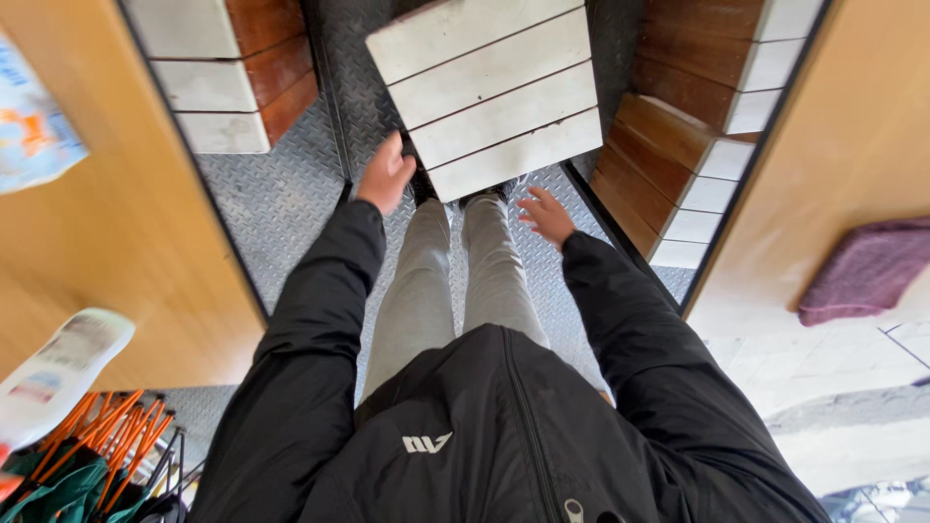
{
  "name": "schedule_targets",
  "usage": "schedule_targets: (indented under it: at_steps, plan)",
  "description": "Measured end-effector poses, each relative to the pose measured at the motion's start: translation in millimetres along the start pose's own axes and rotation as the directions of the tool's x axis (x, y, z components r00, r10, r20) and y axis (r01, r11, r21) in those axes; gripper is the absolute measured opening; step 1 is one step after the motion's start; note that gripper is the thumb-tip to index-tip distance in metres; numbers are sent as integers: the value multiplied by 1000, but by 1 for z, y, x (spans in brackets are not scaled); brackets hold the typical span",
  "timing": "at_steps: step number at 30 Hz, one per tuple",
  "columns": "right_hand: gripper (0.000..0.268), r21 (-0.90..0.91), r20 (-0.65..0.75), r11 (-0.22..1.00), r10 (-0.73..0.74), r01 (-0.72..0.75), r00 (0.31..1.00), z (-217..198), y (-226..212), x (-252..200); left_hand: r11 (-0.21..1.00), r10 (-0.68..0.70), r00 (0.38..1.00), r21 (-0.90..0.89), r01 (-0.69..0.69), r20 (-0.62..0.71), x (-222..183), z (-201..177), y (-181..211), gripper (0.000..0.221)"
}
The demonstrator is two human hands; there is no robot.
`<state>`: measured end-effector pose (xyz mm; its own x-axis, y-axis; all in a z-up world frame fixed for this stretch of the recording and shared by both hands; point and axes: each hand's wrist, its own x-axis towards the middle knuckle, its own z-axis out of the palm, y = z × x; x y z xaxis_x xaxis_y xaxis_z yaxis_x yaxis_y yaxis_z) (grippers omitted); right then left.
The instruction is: The person sprays a wooden table with a cleaning solution, wipes the surface with a purple cloth, moves several wooden stools and a tabletop section, and then sweeps the floor with a broom.
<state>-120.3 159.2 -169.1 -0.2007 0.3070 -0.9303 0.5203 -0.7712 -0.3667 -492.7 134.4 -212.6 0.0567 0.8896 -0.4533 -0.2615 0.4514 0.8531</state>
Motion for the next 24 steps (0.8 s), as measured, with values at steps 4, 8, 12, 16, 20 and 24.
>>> schedule_targets:
  at_steps: [4,8,12,16,20,24]
  plan:
    - [28,-636,374,566,-369,525,851,-13,-20,-97,975,-77,997,208,76,-5,-114,22,44,47]
    - [44,-270,58,909,-315,319,947,22,-49,-182,951,-152,983,255,173,-100,-195,10,99,52]
    - [49,-209,74,867,-446,451,892,66,-90,-217,978,-87,995,188,95,-54,-232,-17,140,53]
    - [49,-387,179,758,-497,525,849,103,-129,-221,995,98,975,57,-88,-201,-234,-49,165,51]
    - [46,-471,197,678,-543,564,817,105,-149,-241,986,167,938,45,-161,-305,-249,-57,159,49]
    - [42,-219,30,849,-487,481,873,95,-135,-267,986,167,925,68,-152,-343,-278,-57,136,49]
